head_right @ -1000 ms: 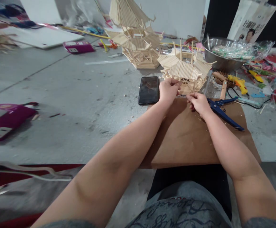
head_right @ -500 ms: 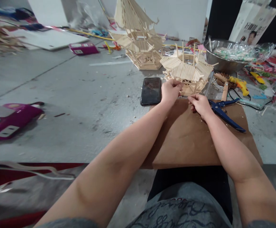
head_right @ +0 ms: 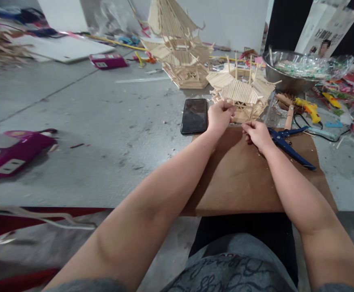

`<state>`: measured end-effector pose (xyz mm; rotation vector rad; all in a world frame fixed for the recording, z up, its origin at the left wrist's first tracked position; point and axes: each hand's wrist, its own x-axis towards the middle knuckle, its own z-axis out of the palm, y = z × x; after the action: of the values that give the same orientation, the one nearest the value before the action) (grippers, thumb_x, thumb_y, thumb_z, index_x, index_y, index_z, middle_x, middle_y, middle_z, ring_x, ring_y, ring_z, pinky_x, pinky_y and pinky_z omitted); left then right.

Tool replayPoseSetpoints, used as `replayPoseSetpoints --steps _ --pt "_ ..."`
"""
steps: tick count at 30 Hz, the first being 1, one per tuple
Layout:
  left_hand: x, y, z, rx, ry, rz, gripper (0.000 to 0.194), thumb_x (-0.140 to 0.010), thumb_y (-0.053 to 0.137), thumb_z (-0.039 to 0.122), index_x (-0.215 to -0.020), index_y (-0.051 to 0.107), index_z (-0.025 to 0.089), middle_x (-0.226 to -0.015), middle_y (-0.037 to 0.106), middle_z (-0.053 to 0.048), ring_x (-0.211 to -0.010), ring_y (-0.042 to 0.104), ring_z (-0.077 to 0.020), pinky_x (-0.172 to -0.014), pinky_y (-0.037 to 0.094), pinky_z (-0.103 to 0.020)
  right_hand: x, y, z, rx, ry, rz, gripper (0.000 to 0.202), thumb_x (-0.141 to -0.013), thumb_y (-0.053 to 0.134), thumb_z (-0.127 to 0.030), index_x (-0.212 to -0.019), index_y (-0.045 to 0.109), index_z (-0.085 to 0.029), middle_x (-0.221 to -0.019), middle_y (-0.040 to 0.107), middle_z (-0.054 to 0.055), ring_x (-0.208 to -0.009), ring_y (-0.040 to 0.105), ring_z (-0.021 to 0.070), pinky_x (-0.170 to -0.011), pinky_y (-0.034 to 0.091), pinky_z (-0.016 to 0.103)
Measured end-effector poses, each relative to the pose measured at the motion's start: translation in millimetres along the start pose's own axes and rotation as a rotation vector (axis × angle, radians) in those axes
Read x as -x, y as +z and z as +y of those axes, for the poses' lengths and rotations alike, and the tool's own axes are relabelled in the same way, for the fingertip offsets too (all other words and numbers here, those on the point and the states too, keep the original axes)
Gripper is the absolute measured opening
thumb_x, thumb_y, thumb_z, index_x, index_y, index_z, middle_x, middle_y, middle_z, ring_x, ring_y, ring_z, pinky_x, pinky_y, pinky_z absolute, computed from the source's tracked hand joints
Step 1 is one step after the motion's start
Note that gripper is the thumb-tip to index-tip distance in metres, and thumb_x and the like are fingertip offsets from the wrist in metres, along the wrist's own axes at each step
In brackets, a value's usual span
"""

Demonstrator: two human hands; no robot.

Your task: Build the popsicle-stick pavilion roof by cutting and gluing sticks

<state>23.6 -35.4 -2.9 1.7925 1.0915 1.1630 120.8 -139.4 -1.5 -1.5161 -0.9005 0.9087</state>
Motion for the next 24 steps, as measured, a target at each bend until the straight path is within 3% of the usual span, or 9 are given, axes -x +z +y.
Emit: replayPoseSetpoints --steps 16,24 --pt "-0.9 0.7 -3.4 -0.031 0.028 -0.004 0.011 -0.075 0.055 0.024 -0.072 0.061 0.015 -0.066 0.063 -0.001 -0.065 0.056 -0.0126 -0.064 0.044 -0.025 -0.7 -0.1 0.6 0.000 -0.004 0.006 0.008 -0.072 0.060 -0.022 -0.071 0.056 -0.015 -0.057 0.054 -0.004 -0.037 0.045 0.0044 -0.034 0.035 0.017" --pt "4.9 -3.3 -0.2 -0.078 0.046 -0.035 0.012 -0.074 0.054 0.023 -0.073 0.062 0.015 -0.067 0.064 -0.002 -0.065 0.057 -0.0124 -0.063 0.042 -0.025 0.4 0.1 -1.0 0.013 0.007 0.003 0.015 -0.070 0.063 -0.028 -0.072 0.055 -0.015 -0.058 0.054 -0.004 -0.037 0.044 0.0034 -0.034 0.035 0.017"
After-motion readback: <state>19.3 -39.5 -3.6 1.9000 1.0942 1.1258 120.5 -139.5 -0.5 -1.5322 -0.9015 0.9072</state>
